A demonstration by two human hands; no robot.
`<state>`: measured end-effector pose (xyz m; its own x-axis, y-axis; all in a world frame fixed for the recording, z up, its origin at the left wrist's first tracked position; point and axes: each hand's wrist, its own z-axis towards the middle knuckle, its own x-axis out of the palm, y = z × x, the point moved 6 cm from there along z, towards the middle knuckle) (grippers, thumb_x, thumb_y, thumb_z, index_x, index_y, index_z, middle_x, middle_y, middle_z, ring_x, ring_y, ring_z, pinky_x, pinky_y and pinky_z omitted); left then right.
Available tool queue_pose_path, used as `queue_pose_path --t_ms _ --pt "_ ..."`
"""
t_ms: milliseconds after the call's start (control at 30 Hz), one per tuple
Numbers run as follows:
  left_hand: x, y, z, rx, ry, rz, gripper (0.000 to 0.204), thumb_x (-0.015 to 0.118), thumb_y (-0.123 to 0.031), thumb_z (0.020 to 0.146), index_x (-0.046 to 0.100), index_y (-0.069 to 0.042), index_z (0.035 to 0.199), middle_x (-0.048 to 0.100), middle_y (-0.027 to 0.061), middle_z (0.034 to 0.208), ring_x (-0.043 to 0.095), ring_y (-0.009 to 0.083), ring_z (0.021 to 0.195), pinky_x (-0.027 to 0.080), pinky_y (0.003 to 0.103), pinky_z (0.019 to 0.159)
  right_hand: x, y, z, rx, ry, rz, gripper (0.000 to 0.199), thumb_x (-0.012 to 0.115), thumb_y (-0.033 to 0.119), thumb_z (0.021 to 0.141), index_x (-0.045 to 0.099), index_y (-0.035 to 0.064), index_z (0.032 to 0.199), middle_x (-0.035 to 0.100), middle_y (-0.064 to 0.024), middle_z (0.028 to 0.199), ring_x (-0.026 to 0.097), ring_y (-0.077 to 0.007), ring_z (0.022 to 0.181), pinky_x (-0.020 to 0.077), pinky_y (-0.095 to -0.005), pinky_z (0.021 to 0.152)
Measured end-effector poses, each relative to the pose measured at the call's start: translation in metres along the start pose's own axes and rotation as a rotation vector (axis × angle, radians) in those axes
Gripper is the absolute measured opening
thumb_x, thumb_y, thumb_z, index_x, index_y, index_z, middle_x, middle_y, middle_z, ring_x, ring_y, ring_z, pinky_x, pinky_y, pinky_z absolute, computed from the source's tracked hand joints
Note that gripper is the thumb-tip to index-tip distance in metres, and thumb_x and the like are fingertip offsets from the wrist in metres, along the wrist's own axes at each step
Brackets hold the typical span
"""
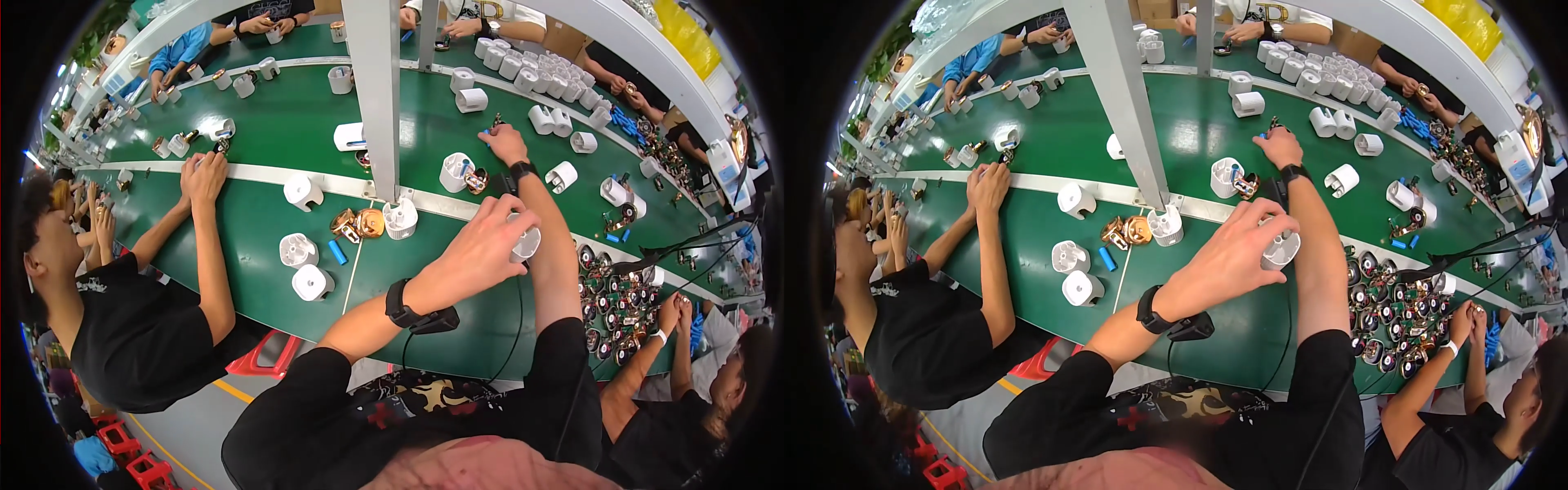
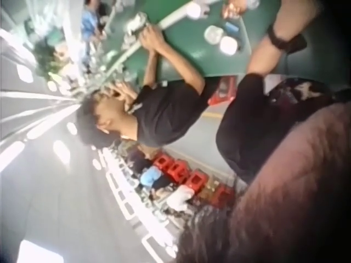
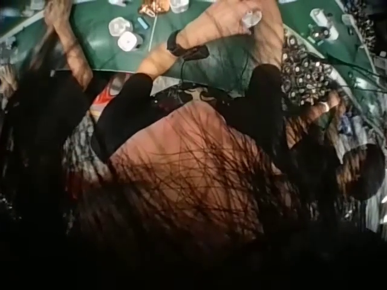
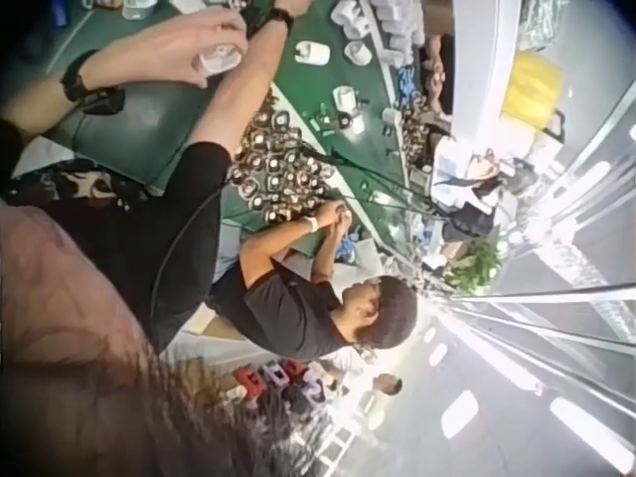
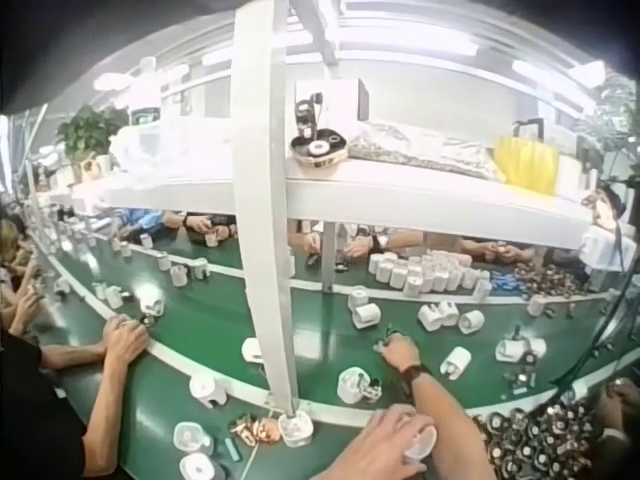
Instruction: The person assembles electronic devices by hand, picking up a white plastic housing, inserting a blue battery, and fitting a speaker component into the top. They press the speaker into the housing and place the assembled unit onto the green conveyor belt.
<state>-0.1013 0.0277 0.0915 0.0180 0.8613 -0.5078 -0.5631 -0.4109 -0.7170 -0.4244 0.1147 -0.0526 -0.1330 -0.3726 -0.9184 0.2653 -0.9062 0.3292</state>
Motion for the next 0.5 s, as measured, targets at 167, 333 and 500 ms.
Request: queue_pose_path --t_ms 167,333,500 --pt "0.002 0.001 -0.001 0.007 -0.007 0.002 0.062 0.082 -0.004 0.063 0.055 -0.009 0.118 0.052 0.0111 0.117 0.051 0.034 0.106 0.048 0.042 0.092 0.003 -0.021 0.01 0.127 0.308 0.592 0.038 0.068 0.033 0.083 0.064 0.0054 0.11 0.069 -0.0138 0.098 0.065 -0.0279 0.08 0.0518 -0.0374 0.072" --pt "0.006 0.01 0.011 -0.068 0.029 -0.068 0.065 0.072 0.009 0.062 0.049 -0.005 0.121 0.056 0.0182 0.107 0.054 0.0407 0.101 0.047 0.047 0.089 -0.022 -0.052 -0.032 0.342 0.684 1.512 0.031 0.061 0.023 0.09 0.06 0.0034 0.114 0.067 -0.0076 0.101 0.061 -0.0174 0.075 0.0492 -0.0302 0.061" --pt "0.016 0.057 0.007 -0.176 0.03 -0.026 0.066 0.073 0.002 0.065 0.048 -0.007 0.125 0.063 0.0194 0.108 0.06 0.0405 0.103 0.05 0.045 0.086 -0.075 0.007 -0.17 0.583 0.395 2.236 0.027 0.049 0.012 0.093 0.056 -0.0014 0.115 0.063 -0.0059 0.1 0.044 -0.0105 0.062 0.0359 -0.0232 0.055"
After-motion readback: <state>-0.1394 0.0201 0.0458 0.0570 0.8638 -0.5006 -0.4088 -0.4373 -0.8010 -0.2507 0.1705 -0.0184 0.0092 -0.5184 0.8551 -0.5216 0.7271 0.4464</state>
